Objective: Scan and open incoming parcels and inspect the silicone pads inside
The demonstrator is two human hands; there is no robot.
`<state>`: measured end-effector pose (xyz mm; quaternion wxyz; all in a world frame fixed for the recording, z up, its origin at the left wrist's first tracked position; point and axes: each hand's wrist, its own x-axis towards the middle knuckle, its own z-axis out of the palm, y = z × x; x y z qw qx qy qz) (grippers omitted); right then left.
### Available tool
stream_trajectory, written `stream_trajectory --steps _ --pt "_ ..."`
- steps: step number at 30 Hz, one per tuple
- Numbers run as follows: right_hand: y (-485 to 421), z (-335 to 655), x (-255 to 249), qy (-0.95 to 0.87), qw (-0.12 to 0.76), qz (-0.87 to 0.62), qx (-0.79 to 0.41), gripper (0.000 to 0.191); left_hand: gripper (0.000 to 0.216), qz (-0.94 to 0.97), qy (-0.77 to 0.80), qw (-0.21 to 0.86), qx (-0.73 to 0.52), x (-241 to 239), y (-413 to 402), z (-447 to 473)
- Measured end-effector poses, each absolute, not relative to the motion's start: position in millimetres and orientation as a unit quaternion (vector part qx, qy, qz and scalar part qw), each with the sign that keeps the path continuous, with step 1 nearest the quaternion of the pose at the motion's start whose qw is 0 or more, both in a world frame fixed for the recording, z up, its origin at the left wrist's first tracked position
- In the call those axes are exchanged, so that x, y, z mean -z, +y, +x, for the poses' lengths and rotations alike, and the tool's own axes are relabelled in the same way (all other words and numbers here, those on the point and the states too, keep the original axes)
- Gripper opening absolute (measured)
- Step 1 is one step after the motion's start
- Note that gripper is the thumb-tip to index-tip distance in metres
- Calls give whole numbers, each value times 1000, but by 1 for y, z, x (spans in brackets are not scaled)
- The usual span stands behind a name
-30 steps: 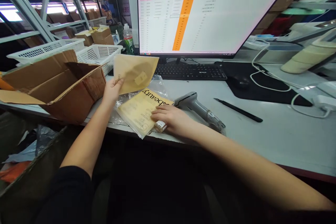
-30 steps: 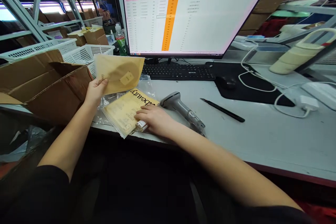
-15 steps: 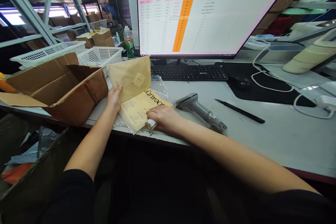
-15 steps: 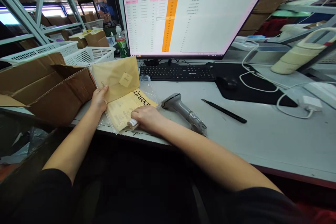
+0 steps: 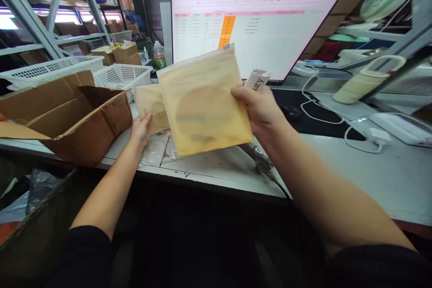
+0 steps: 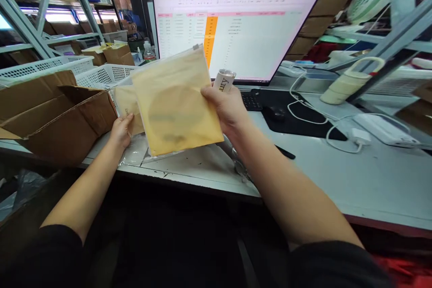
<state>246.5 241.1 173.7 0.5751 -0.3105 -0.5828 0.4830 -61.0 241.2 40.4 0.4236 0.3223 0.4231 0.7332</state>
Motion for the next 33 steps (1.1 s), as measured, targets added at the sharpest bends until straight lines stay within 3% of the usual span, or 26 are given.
stream_trajectory --steps 4,16,18,22,24,26,28,30,33 --pt "239 245 -157 -546 525 -325 -566 30 47 345 419 400 -738 -40 240 -60" --pt "237 244 -135 -494 479 -353 -634 31 57 370 404 381 -744 -44 236 -57" --pt "239 244 -127 -547 465 -390 -577 30 56 378 409 349 -753 -45 234 -55" --pt "240 245 -114 -724 403 -467 -310 27 50 391 395 289 -779 -49 228 -53" --pt "235 245 -111 -762 393 -457 -237 28 48 383 385 283 -790 -51 226 -54" --pt "226 244 -112 -747 402 -444 -289 34 49 368 381 285 -799 -52 226 -55" --pt "217 242 -113 -678 400 -432 -440 38 52 359 378 289 -803 -53 227 -56" --pt "209 239 -112 -578 383 -406 -595 35 53 365 373 287 -803 -53 228 -55" --pt "204 238 -110 -480 363 -370 -708 30 46 412 388 239 -789 -53 224 -54"
